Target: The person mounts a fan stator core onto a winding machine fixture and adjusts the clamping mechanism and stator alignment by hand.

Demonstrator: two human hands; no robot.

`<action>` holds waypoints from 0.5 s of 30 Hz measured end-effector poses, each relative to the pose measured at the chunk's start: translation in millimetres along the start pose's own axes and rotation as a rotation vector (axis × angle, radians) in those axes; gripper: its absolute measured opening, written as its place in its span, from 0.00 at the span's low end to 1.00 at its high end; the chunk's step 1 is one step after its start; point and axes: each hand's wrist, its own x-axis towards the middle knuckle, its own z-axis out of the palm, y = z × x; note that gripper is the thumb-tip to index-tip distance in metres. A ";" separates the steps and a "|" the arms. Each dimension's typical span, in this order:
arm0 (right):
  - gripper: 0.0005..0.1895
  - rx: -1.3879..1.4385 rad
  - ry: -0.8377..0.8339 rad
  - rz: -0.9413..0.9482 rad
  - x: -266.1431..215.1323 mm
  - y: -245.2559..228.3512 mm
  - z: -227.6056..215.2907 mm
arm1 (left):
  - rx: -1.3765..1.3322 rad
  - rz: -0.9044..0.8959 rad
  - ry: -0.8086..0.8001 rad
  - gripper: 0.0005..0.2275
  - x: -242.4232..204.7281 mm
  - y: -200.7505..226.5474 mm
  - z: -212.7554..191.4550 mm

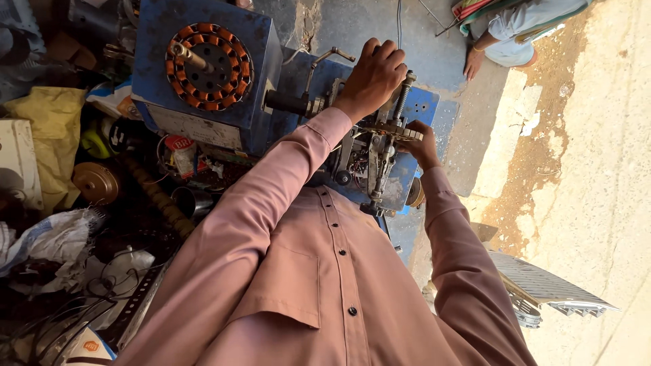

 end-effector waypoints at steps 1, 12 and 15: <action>0.15 -0.046 0.024 0.031 1.1 -5.2 4.2 | 0.008 -0.005 -0.018 0.04 0.4 -1.7 -0.7; 0.24 0.440 -0.320 -0.219 -55.9 -105.0 11.3 | -0.009 -0.006 0.028 0.04 0.1 -1.1 -3.9; 0.25 0.187 -0.456 -0.244 -64.0 -132.3 15.2 | -0.009 0.001 0.039 0.04 0.9 -2.5 -2.7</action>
